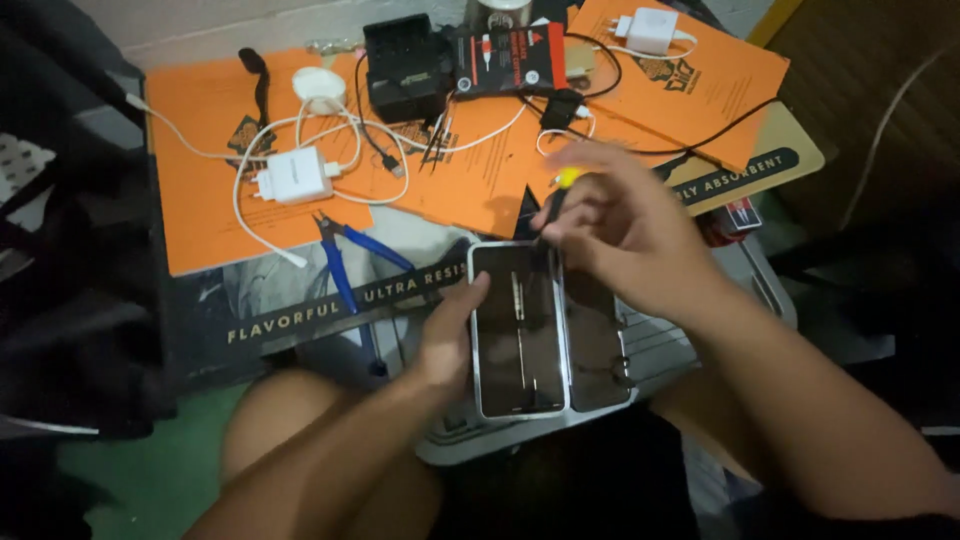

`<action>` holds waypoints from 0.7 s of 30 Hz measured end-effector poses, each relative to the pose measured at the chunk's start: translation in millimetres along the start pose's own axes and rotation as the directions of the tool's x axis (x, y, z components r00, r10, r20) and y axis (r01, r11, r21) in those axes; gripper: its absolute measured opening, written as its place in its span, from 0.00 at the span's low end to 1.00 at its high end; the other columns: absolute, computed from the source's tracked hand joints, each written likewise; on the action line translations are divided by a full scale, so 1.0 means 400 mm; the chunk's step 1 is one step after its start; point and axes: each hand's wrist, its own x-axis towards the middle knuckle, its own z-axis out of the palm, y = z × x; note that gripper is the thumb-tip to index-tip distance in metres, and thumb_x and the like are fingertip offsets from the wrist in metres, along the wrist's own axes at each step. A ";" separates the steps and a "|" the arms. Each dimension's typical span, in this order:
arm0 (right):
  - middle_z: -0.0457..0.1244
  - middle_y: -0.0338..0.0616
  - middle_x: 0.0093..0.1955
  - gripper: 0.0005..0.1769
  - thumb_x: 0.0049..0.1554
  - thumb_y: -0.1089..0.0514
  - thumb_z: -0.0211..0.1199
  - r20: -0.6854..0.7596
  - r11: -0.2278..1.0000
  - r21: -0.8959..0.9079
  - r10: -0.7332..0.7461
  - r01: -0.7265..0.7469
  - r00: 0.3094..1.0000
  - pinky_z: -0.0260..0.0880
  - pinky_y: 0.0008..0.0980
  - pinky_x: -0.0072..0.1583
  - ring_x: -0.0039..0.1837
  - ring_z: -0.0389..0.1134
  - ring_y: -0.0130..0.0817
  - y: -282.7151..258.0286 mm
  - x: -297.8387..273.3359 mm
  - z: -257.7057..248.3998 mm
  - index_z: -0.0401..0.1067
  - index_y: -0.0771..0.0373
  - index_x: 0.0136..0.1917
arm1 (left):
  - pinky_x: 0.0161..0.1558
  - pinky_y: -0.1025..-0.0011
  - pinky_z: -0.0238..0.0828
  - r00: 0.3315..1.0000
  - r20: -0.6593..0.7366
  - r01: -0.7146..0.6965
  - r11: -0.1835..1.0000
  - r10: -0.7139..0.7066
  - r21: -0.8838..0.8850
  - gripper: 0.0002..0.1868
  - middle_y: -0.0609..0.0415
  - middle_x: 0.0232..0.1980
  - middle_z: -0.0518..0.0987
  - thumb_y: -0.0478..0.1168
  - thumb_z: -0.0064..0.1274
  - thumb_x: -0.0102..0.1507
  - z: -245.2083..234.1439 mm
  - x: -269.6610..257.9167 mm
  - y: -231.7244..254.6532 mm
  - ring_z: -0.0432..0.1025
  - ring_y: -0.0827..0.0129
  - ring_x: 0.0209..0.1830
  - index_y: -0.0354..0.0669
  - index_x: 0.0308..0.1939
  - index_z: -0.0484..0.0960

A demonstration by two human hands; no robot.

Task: Opening a tool kit and using a screwdriver and pliers to work on a smartphone.

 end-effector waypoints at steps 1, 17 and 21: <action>0.69 0.44 0.53 0.29 0.58 0.59 0.67 0.007 1.000 0.004 0.001 -0.001 1.000 0.77 0.23 0.56 0.50 0.70 0.27 0.009 -0.005 0.008 0.63 0.56 0.70 | 0.47 0.49 0.77 1.000 -0.006 -0.003 1.000 0.003 -0.004 0.22 0.40 0.47 0.83 0.50 0.51 0.65 -0.004 0.003 -0.006 0.78 0.49 0.43 0.36 0.54 0.80; 0.67 0.49 0.41 0.29 0.55 0.70 0.66 -0.046 0.978 -0.051 0.200 -0.202 0.979 0.77 0.32 0.42 0.40 0.71 0.37 0.047 -0.002 0.026 0.67 0.63 0.70 | 0.58 0.46 0.72 0.990 0.096 -0.106 0.994 0.103 0.032 0.31 0.39 0.63 0.76 0.49 0.53 0.65 0.002 -0.008 0.010 0.72 0.50 0.61 0.41 0.69 0.71; 0.66 0.53 0.41 0.31 0.51 0.74 0.67 -0.010 0.990 0.029 0.137 -0.137 0.991 0.78 0.35 0.39 0.40 0.74 0.40 0.079 -0.006 0.037 0.67 0.70 0.68 | 0.56 0.40 0.73 0.978 0.155 -0.158 0.978 0.136 0.136 0.31 0.35 0.62 0.77 0.54 0.52 0.67 -0.052 0.042 -0.006 0.74 0.45 0.61 0.42 0.69 0.72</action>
